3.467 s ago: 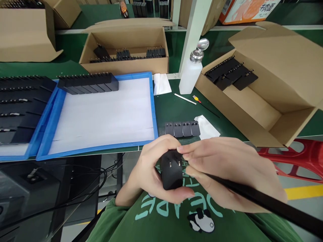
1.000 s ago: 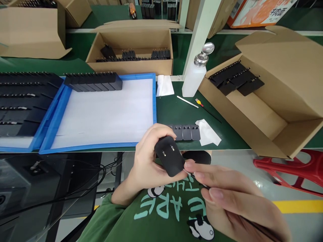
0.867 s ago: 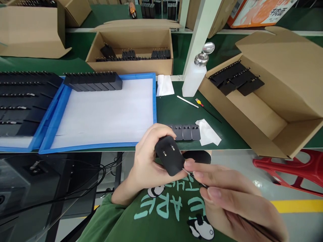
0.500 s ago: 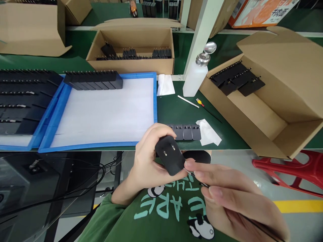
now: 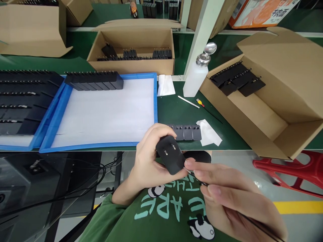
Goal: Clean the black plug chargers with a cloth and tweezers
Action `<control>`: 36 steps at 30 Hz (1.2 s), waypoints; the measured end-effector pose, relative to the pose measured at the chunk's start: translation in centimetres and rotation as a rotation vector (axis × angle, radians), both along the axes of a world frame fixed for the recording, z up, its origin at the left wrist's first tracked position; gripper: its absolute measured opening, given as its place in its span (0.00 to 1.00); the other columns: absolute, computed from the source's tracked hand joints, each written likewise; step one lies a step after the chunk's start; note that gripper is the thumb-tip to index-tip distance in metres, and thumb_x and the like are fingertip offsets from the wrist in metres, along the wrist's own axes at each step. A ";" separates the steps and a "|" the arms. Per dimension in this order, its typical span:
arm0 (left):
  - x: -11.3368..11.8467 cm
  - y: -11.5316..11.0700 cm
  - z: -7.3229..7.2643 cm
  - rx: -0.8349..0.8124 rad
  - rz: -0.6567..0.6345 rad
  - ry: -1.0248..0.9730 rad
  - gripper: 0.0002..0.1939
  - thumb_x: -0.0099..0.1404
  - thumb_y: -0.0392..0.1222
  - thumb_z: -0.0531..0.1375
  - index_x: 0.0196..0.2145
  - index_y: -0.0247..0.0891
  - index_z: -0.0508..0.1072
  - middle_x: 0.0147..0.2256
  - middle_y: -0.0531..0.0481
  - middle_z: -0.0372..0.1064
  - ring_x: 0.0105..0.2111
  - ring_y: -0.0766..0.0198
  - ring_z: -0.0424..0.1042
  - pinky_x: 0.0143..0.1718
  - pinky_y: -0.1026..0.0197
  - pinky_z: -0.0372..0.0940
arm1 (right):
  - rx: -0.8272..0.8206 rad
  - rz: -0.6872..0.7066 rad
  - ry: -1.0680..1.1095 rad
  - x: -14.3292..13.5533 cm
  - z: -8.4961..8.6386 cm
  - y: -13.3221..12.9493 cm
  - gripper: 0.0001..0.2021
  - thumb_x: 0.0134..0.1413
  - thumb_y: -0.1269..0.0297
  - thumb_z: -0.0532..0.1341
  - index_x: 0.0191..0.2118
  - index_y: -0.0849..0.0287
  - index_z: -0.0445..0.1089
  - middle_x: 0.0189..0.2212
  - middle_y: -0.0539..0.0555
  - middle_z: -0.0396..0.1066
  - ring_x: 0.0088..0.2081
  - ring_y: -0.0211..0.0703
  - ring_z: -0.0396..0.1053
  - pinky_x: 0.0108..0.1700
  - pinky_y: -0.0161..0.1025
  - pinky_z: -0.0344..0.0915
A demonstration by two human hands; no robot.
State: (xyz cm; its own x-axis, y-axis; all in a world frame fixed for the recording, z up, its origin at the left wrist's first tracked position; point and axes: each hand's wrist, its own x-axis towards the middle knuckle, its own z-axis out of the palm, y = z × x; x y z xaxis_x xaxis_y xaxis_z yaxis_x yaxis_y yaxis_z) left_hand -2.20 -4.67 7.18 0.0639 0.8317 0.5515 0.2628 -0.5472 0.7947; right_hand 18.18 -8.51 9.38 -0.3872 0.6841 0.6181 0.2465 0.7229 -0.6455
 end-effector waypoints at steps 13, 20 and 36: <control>0.0 -0.1 0.0 -0.018 0.012 0.004 0.24 0.49 0.32 0.70 0.43 0.36 0.68 0.37 0.50 0.66 0.37 0.63 0.67 0.38 0.59 0.64 | -0.162 -0.398 0.314 -4.9 0.7 -1.3 0.14 0.57 0.82 0.61 0.41 0.56 0.76 0.36 0.53 0.80 0.42 0.50 0.81 0.41 0.48 0.82; 0.0 -0.1 -0.1 -0.021 0.014 0.002 0.25 0.49 0.32 0.70 0.44 0.36 0.68 0.37 0.50 0.66 0.37 0.63 0.67 0.37 0.59 0.64 | -0.093 -0.284 0.258 -4.0 0.7 -0.8 0.16 0.51 0.86 0.63 0.42 0.60 0.75 0.39 0.54 0.80 0.42 0.49 0.81 0.42 0.47 0.83; 0.1 -0.1 0.0 -0.045 0.028 0.007 0.25 0.49 0.34 0.71 0.44 0.40 0.69 0.36 0.50 0.66 0.36 0.61 0.68 0.37 0.58 0.64 | -0.136 -0.359 0.315 -5.1 0.7 -1.2 0.16 0.52 0.85 0.62 0.41 0.57 0.76 0.37 0.51 0.80 0.41 0.49 0.81 0.41 0.49 0.82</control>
State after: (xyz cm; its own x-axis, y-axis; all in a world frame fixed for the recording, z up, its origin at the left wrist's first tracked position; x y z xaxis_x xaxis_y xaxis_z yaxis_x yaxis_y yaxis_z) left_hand -2.13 -4.82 7.18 0.0442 0.8571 0.5132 0.2833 -0.5034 0.8163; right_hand 13.06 -9.72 10.10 0.0789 0.8225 0.5633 0.2422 0.5323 -0.8112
